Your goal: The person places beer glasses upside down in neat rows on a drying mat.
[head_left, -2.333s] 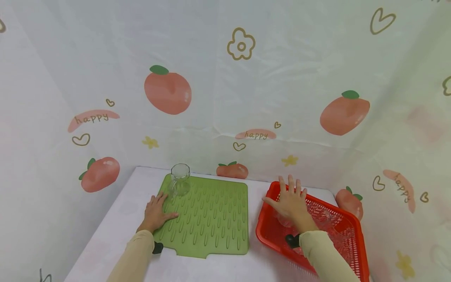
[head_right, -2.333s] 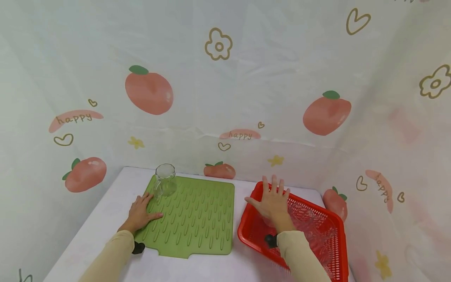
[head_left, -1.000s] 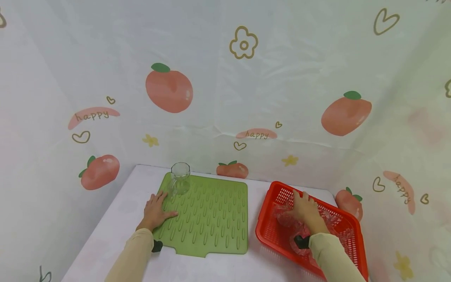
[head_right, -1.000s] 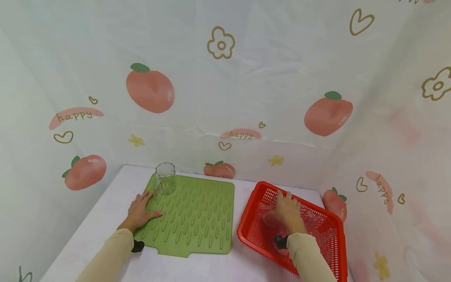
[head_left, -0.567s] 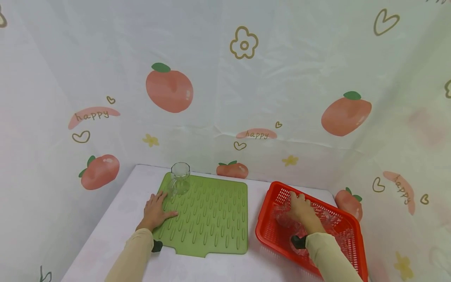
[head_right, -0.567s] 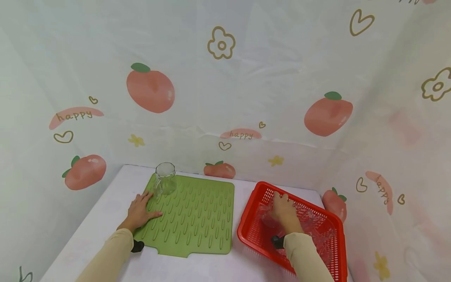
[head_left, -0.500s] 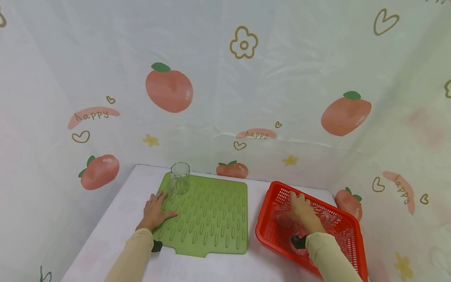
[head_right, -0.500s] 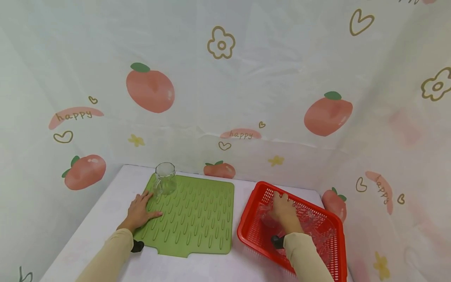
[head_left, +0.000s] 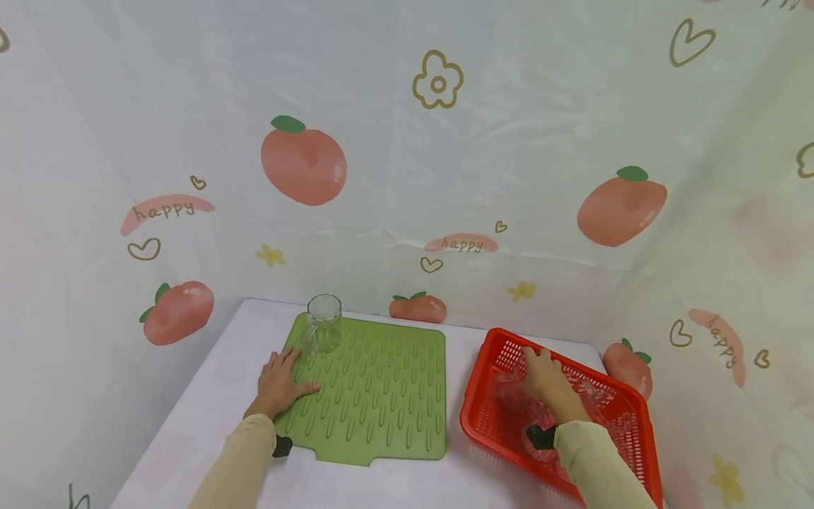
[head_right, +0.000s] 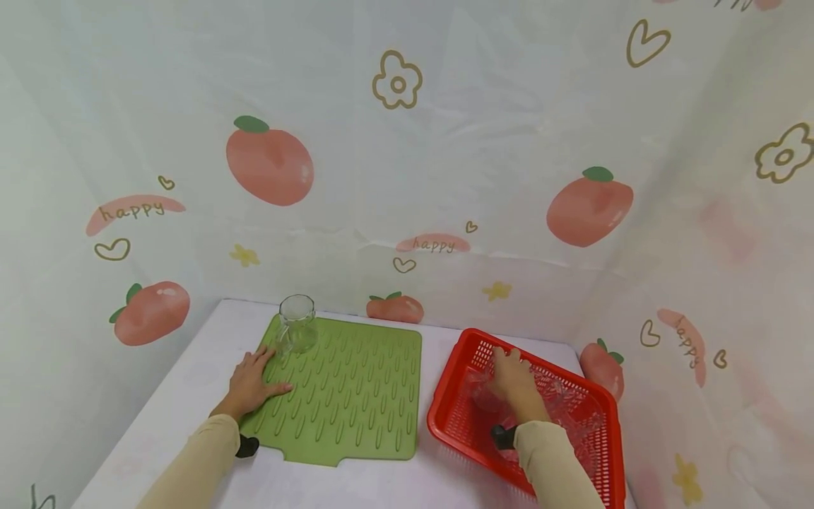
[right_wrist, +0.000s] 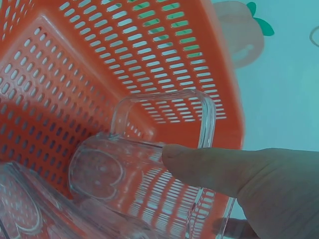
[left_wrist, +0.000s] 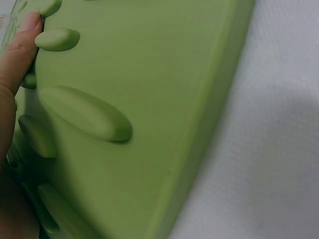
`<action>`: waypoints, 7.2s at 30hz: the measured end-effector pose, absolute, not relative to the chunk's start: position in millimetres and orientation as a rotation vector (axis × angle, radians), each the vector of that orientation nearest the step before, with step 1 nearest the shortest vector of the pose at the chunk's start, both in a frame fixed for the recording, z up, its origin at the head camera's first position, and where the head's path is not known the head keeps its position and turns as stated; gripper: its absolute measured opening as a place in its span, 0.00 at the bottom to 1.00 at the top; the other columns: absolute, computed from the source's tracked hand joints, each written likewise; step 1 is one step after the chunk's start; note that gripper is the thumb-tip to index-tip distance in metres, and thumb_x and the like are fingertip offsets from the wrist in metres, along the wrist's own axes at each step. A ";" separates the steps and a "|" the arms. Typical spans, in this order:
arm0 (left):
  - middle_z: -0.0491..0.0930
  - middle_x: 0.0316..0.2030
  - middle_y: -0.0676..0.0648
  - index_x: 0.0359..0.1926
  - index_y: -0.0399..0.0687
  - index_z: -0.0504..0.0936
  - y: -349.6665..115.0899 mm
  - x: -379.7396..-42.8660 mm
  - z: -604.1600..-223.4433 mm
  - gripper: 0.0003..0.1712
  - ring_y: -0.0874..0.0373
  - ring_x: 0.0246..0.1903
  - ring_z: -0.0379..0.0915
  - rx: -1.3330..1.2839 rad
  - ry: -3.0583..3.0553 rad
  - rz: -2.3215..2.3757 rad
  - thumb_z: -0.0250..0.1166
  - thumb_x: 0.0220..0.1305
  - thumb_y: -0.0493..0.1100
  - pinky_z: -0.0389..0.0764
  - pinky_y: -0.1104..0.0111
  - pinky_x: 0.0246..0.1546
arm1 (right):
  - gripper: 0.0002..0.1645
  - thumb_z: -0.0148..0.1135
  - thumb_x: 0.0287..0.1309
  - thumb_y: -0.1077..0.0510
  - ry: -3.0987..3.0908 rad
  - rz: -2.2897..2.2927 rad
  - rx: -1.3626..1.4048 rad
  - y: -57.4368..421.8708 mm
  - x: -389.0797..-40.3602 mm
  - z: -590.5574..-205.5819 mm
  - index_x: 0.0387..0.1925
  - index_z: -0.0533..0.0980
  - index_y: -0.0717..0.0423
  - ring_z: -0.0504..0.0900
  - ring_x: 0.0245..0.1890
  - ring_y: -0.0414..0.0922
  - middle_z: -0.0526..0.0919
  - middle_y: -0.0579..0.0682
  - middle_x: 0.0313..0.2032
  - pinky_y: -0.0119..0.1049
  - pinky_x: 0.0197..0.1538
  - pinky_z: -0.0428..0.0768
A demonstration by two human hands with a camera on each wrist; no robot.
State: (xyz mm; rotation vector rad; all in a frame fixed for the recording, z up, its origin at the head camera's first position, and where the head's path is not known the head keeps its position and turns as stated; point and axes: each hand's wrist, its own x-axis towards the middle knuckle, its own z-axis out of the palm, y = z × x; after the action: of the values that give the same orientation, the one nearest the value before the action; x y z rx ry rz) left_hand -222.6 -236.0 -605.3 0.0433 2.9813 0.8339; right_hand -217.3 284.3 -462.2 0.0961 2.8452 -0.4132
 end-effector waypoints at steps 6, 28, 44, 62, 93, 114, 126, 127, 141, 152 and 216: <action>0.51 0.77 0.25 0.76 0.32 0.59 -235.0 -221.6 -603.1 0.61 0.20 0.75 0.39 0.041 2.979 0.836 0.76 0.54 0.63 0.48 0.30 0.73 | 0.53 0.79 0.48 0.56 2.862 -0.417 0.065 286.9 -217.5 -460.0 0.72 0.62 0.62 0.69 0.60 0.74 0.66 0.74 0.63 0.75 0.57 0.76; 0.48 0.78 0.26 0.77 0.33 0.57 -233.9 -219.7 -602.1 0.61 0.21 0.76 0.36 0.020 2.947 0.869 0.76 0.54 0.62 0.45 0.30 0.74 | 0.48 0.77 0.50 0.55 2.981 -0.333 -0.035 288.2 -218.0 -439.4 0.71 0.66 0.61 0.75 0.56 0.74 0.70 0.75 0.59 0.71 0.54 0.79; 0.48 0.77 0.26 0.76 0.33 0.58 -235.2 -221.1 -604.7 0.61 0.21 0.76 0.36 0.026 2.948 0.874 0.76 0.54 0.62 0.45 0.30 0.74 | 0.46 0.78 0.51 0.49 3.010 -0.378 -0.026 282.1 -211.1 -421.4 0.68 0.70 0.58 0.78 0.51 0.67 0.73 0.73 0.58 0.65 0.52 0.83; 0.47 0.78 0.26 0.77 0.32 0.57 -236.2 -220.6 -602.6 0.61 0.21 0.76 0.35 0.032 2.926 0.891 0.76 0.55 0.61 0.44 0.30 0.74 | 0.45 0.75 0.53 0.39 3.101 -0.374 -0.042 268.8 -207.7 -391.9 0.68 0.70 0.53 0.74 0.55 0.70 0.74 0.69 0.59 0.62 0.47 0.85; 0.46 0.78 0.27 0.77 0.33 0.56 -235.7 -221.5 -603.9 0.63 0.22 0.76 0.35 0.016 2.919 0.874 0.76 0.54 0.63 0.44 0.31 0.75 | 0.41 0.76 0.55 0.54 3.117 -0.989 -0.353 241.5 -212.1 -371.9 0.68 0.69 0.55 0.77 0.58 0.65 0.75 0.64 0.61 0.62 0.57 0.80; 0.47 0.78 0.27 0.77 0.33 0.57 -236.4 -224.1 -605.3 0.62 0.21 0.76 0.36 0.030 2.933 0.867 0.77 0.54 0.62 0.45 0.30 0.74 | 0.40 0.74 0.57 0.65 2.737 -1.660 -0.461 212.6 -219.1 -398.6 0.67 0.65 0.59 0.72 0.68 0.65 0.67 0.61 0.68 0.59 0.63 0.80; 0.47 0.78 0.26 0.77 0.33 0.57 -235.9 -223.1 -603.7 0.62 0.21 0.76 0.35 0.032 2.932 0.873 0.76 0.54 0.63 0.45 0.30 0.74 | 0.40 0.69 0.60 0.67 2.549 -1.820 -0.446 193.7 -222.2 -417.3 0.70 0.61 0.60 0.68 0.71 0.65 0.65 0.61 0.69 0.62 0.69 0.73; 0.47 0.78 0.26 0.77 0.33 0.57 -236.1 -222.9 -603.5 0.62 0.21 0.76 0.36 0.030 2.935 0.876 0.77 0.54 0.62 0.45 0.30 0.74 | 0.40 0.69 0.60 0.67 2.540 -1.829 -0.454 191.8 -222.8 -418.9 0.70 0.60 0.61 0.68 0.71 0.65 0.65 0.61 0.69 0.62 0.69 0.72; 0.48 0.78 0.26 0.76 0.32 0.57 -235.8 -222.4 -605.6 0.61 0.21 0.76 0.36 0.028 2.948 0.903 0.77 0.54 0.61 0.44 0.30 0.74 | 0.40 0.67 0.62 0.68 2.414 -1.933 -0.458 171.3 -227.0 -440.0 0.70 0.60 0.55 0.64 0.74 0.63 0.61 0.59 0.71 0.63 0.72 0.69; 0.47 0.78 0.27 0.77 0.33 0.57 -233.0 -222.7 -599.9 0.62 0.21 0.76 0.35 0.011 2.928 0.878 0.77 0.53 0.62 0.44 0.30 0.75 | 0.39 0.66 0.64 0.68 2.380 -1.946 -0.471 156.9 -231.8 -462.6 0.71 0.60 0.54 0.66 0.73 0.61 0.62 0.57 0.71 0.47 0.67 0.78; 0.41 0.80 0.29 0.82 0.43 0.40 -226.6 -227.6 -532.9 0.56 0.26 0.79 0.32 0.145 2.982 1.416 0.64 0.70 0.59 0.45 0.27 0.71 | 0.35 0.65 0.67 0.62 2.277 -1.991 -0.403 103.7 -259.5 -522.2 0.71 0.62 0.55 0.66 0.73 0.68 0.63 0.64 0.69 0.53 0.62 0.82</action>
State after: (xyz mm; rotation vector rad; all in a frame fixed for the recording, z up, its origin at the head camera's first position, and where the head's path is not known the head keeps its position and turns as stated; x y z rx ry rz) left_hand -227.6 -226.6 -532.9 0.1454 2.9821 1.4163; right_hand -259.5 103.7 -522.2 -0.4033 2.2768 -1.9909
